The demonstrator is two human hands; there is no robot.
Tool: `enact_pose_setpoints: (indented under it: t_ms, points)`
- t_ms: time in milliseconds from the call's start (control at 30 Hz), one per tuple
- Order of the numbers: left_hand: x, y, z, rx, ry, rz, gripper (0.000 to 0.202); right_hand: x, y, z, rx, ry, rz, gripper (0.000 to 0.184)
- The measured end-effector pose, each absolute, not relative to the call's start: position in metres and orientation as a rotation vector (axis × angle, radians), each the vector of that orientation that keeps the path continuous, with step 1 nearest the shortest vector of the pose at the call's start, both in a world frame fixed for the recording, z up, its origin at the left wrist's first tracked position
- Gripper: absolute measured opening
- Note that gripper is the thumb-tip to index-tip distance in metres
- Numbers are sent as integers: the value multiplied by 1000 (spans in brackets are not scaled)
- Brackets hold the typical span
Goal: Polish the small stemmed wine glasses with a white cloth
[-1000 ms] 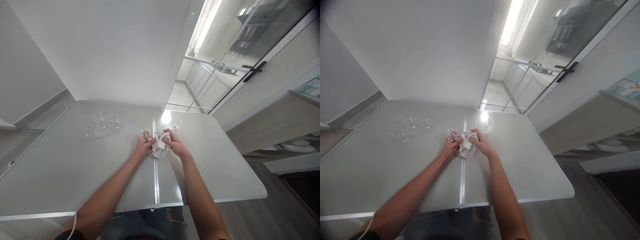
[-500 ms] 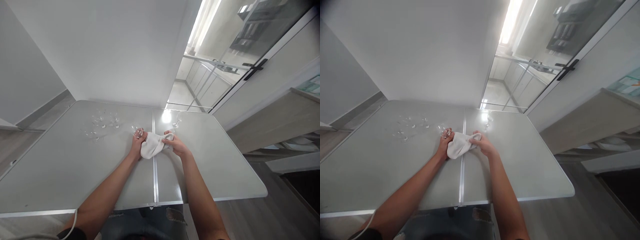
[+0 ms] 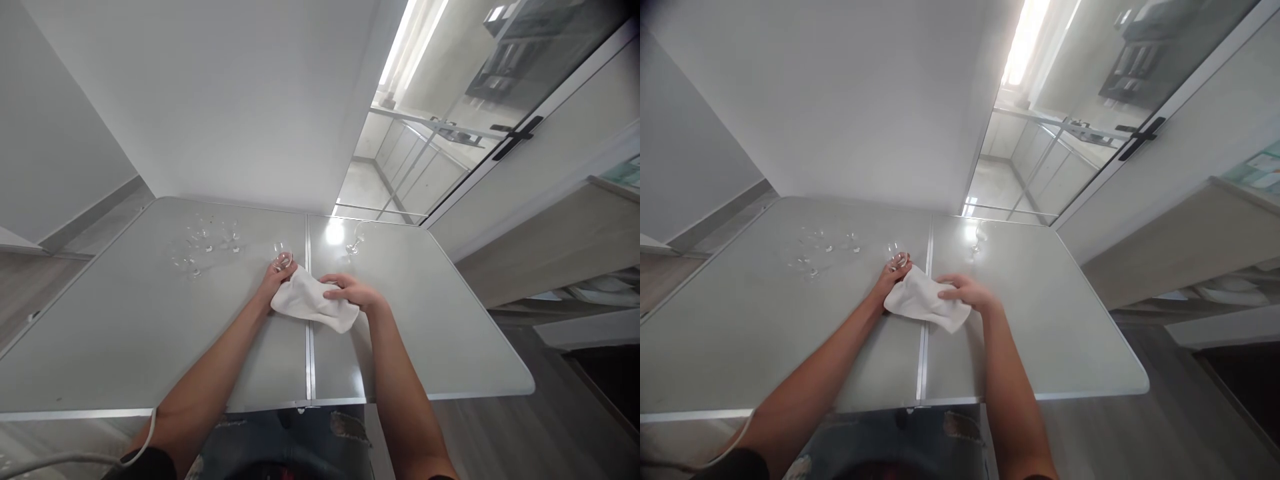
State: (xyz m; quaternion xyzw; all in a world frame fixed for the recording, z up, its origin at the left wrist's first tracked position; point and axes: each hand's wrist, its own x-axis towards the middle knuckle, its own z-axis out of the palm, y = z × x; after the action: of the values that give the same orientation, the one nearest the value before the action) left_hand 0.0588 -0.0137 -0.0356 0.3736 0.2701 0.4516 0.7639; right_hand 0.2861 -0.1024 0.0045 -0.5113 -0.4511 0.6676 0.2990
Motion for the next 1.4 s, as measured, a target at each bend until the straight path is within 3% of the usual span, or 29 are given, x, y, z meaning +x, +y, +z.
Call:
enact_pose_setpoints:
  t_ms: [100,233,333,433,567,867,967,1067,1200,1400]
  points:
    - [59,-14,-34,730,550,1003,45,292,-100,4,-1326,-1038,1465,38]
    - [60,-15,-34,773,405,874,42,294,-94,2,-1217,-789,666,32]
    - [59,-13,-37,1070,485,863,41,285,-90,-5,-1202,-869,410,31]
    - [55,-12,-40,1445,656,902,55,275,-90,-16,-1208,-998,383,30]
    - [51,-16,-41,1720,750,932,66,268,-92,-21,-1262,-1338,338,16]
    - [55,-21,-61,2053,859,1217,58,263,-102,-17,-1337,-1489,286,27]
    - [55,-19,-64,2076,873,1244,56,261,-102,-16,-1298,-1574,506,25]
    - [54,-21,-63,2060,825,1173,52,258,-103,-9,-1268,-1620,791,41]
    - [55,-25,-55,1823,756,1108,56,255,-105,3,-1208,-1601,879,71]
    - [50,-16,-42,1259,527,517,59,254,-108,2,-1051,-1579,883,81]
